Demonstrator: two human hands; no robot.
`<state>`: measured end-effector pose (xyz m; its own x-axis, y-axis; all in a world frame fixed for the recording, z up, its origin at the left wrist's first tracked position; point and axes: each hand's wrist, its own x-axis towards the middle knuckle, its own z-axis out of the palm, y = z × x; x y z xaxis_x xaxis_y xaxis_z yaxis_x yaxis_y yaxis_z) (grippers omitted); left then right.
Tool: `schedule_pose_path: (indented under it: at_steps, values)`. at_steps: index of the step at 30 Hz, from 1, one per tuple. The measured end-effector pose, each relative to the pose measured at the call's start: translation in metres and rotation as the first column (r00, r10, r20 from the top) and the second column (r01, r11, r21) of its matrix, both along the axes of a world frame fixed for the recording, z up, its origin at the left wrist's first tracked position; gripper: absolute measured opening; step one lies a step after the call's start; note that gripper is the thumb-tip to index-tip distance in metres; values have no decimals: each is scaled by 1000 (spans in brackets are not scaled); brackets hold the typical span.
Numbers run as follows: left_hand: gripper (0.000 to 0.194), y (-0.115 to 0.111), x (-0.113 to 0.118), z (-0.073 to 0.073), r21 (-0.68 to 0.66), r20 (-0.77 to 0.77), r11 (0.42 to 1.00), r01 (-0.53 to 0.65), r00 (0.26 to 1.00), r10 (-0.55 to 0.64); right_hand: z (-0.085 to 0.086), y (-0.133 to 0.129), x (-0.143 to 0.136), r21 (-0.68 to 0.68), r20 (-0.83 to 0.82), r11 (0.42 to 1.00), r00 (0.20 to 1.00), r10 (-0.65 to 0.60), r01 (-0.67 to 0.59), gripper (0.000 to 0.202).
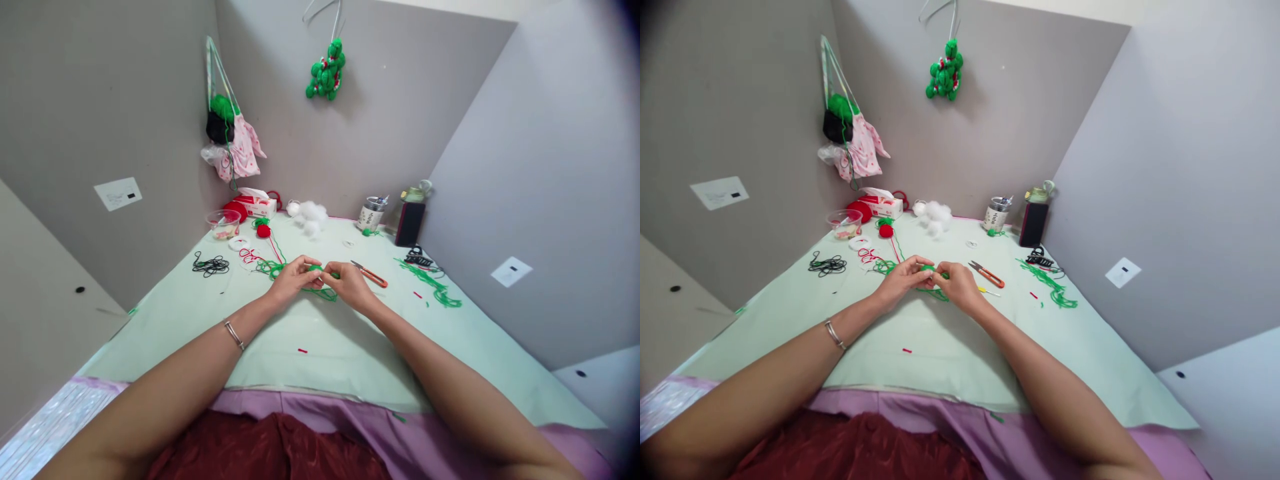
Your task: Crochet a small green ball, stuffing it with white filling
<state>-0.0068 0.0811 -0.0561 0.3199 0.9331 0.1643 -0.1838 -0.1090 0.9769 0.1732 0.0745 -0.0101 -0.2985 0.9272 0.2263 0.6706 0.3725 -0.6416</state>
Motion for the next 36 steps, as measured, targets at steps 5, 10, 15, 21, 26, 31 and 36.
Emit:
schedule_pose_path:
  at_steps: [5,10,15,21,26,31,36]
  values:
    - [26,3,1,-6,14,-60,999,-38,997,38,-1,-4,-4,-37,-3,998,998,58,-58,26]
    - [26,6,6,-8,35,-112,993,-116,986,120,1,-18,-13,10,12,999,999,40,-40,23]
    - [25,5,1,-4,8,-101,999,-52,994,52,5,-18,-11,17,51,999,998,26,-27,16]
    - [26,6,3,-6,12,-78,998,-63,995,64,2,-15,-12,-12,29,1000,1000,7,-6,17]
    - [25,5,11,-5,49,-44,979,-196,979,198,-4,-27,-23,22,-56,1000,998,2,-1,18]
    - [28,1,5,3,35,63,969,-244,968,242,-8,-23,-26,15,-178,999,983,52,-50,21]
    - [23,-6,1,11,-6,137,985,-175,975,174,-11,-17,-23,-38,-254,991,961,111,-125,28]
